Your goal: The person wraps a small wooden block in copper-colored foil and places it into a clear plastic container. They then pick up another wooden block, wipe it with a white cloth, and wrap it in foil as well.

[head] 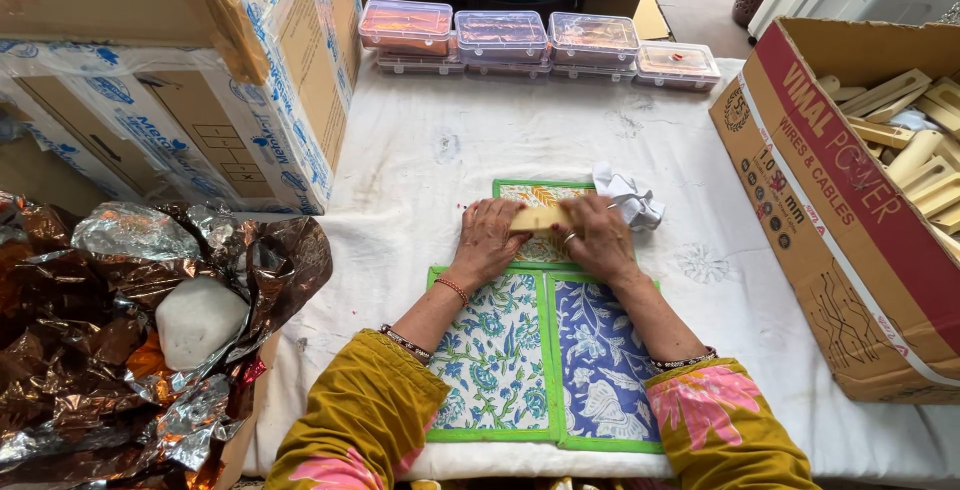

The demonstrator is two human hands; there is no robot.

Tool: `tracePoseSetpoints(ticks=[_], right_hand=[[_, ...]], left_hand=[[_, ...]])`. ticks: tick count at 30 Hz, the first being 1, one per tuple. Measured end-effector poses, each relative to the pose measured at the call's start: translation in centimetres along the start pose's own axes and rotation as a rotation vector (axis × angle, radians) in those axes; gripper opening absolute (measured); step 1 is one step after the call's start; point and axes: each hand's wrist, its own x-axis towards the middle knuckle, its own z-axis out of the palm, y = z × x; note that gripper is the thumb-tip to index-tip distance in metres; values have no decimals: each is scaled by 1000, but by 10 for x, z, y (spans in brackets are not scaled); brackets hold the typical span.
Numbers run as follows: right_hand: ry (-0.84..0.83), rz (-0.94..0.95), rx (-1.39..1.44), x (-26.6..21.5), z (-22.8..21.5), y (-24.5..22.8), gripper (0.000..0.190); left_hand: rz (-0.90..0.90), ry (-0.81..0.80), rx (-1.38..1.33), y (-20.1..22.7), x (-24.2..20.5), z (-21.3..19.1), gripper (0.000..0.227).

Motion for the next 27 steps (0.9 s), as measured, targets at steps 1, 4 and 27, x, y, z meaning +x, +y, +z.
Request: tracePoseSetpoints(ticks=[1,4,27], right_hand=[[2,-1,0,0,-5,-5,38],[27,-41,93,0,-15,-14,40],[78,-14,142,-2,-8,-7,42]], left_hand=[[1,2,1,-1,0,0,45],[-64,-73,45,-3,1,3,49],[25,476,345,52,-39,-160,30]])
